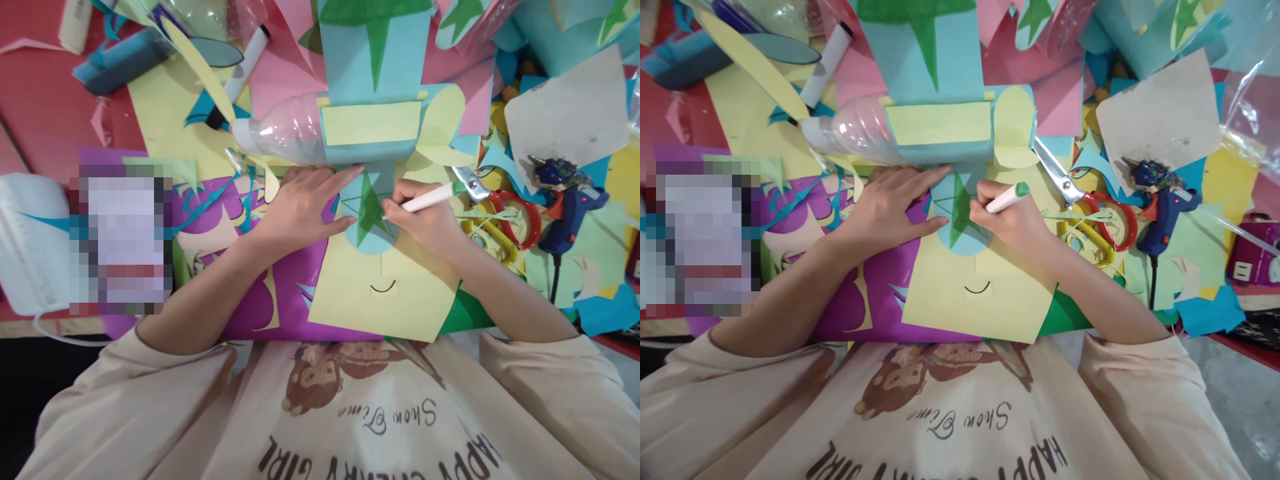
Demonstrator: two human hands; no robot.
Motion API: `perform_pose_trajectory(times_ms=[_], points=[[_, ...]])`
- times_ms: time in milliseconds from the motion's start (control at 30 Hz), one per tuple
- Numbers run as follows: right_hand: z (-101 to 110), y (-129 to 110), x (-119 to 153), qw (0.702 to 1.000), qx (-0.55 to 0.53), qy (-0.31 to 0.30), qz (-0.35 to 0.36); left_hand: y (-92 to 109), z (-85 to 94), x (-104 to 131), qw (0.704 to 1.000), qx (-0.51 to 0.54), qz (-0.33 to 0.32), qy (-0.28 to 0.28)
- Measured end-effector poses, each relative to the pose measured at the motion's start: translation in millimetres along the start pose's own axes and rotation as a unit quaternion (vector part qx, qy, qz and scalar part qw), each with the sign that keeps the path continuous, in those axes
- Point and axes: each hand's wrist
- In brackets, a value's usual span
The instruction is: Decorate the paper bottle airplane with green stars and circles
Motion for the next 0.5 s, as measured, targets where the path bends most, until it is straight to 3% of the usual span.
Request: perform_pose_trajectory(times_ms=[500], points=[[1.2, -4.2, 2.5, 0.998, 0.014, -0.041, -0.040, 1.2, 1.0, -0.5, 1.000, 0.015, 0.005, 0.004]])
Point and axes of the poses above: each hand's wrist, its own x-axis away from the middle knuckle, its own z-axis out of the back of the hand, y = z × x, and after that the axes turned 10 degrees about -x, right-handed
